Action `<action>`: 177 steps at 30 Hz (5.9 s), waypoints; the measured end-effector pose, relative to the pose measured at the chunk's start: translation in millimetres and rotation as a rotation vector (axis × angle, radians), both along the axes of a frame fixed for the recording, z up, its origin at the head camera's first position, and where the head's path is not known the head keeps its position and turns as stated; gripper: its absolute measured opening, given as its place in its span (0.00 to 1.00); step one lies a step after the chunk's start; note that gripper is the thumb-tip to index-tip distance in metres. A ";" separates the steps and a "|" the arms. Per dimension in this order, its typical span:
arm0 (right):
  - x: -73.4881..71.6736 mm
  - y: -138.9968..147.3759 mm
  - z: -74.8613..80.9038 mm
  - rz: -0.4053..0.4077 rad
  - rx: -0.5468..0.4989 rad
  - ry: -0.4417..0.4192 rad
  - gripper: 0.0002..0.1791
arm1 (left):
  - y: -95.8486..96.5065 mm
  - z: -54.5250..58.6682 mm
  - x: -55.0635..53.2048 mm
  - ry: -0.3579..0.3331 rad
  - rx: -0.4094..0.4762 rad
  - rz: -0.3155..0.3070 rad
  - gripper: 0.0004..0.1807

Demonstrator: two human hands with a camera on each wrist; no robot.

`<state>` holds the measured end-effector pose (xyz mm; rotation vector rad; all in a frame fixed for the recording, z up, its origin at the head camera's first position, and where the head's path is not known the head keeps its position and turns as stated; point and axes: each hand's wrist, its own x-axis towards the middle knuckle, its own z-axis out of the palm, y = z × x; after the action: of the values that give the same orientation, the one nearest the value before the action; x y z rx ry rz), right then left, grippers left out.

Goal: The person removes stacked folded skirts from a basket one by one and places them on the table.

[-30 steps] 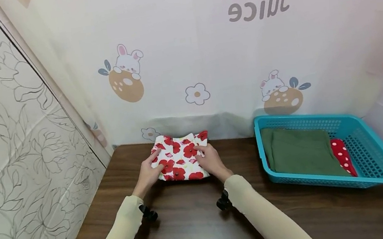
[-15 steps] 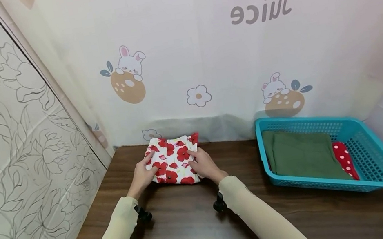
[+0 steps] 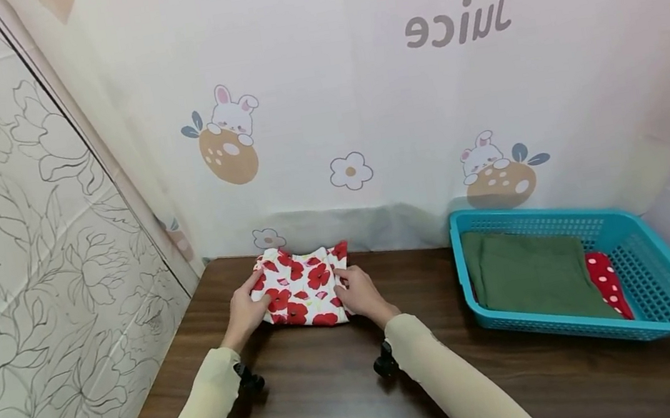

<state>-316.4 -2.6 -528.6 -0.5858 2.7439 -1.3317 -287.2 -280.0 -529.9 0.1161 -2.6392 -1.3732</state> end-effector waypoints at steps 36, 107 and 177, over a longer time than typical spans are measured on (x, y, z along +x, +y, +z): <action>24.9 89.3 123.9 -0.067 0.465 0.328 0.38 | 28.1 85.5 8.8 0.050 -0.475 -0.199 0.52; 37.3 418.6 92.7 -0.322 0.605 0.005 0.66 | 408.0 98.5 7.3 0.125 -0.924 -0.663 0.65; 46.0 420.1 42.8 -0.215 0.426 -0.181 0.44 | 441.4 66.8 7.1 -0.392 0.179 -0.472 0.38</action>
<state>-270.4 417.5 -485.8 -0.1381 2.8638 -0.7351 -280.1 161.4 -463.1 -0.2617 -2.9836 -1.9049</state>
